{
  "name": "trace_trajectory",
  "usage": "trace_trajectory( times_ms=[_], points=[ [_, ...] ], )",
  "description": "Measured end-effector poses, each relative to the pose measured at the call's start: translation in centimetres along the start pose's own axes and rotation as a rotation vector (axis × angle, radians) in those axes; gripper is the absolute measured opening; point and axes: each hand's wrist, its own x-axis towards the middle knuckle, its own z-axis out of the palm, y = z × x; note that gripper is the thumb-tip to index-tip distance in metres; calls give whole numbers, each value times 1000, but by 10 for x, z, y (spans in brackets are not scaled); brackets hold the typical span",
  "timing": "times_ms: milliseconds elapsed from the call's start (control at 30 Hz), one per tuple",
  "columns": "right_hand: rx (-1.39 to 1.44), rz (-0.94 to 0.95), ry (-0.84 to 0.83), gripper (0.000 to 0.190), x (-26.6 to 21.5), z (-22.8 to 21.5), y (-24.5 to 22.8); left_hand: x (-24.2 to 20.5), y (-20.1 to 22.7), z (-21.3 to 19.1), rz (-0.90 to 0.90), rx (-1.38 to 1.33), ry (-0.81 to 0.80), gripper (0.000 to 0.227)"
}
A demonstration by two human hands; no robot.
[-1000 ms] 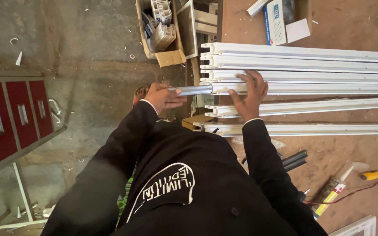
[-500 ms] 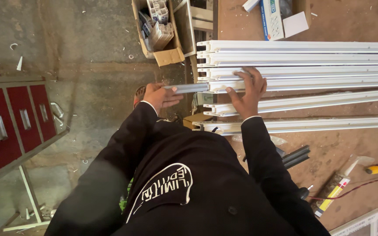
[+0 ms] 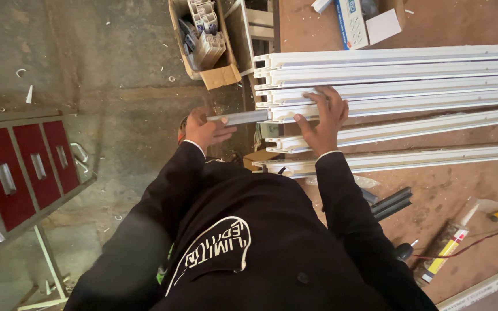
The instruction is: The person inserts short metal reinforcement pieces into the ends of long white window frame profiles. They handle the profiles and metal pieces by hand, aligning and pushing the metal into the profile channels. The person occasionally picks up and sets down the profiles and metal pieces on the workbench.
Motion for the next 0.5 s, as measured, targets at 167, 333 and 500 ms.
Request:
trace_trajectory(
  times_ms=[167, 333, 500],
  points=[
    [7, 14, -4, 48, -1, 0, 2, 4, -2, -3, 101, 61, -146, 34],
    [7, 2, 7, 46, -2, 2, 4, 4, -9, 0, 140, 8, -77, 31],
    [-2, 22, 1, 45, 0, 3, 3, 1, -15, 10, 190, -8, -24, 31]
  ],
)
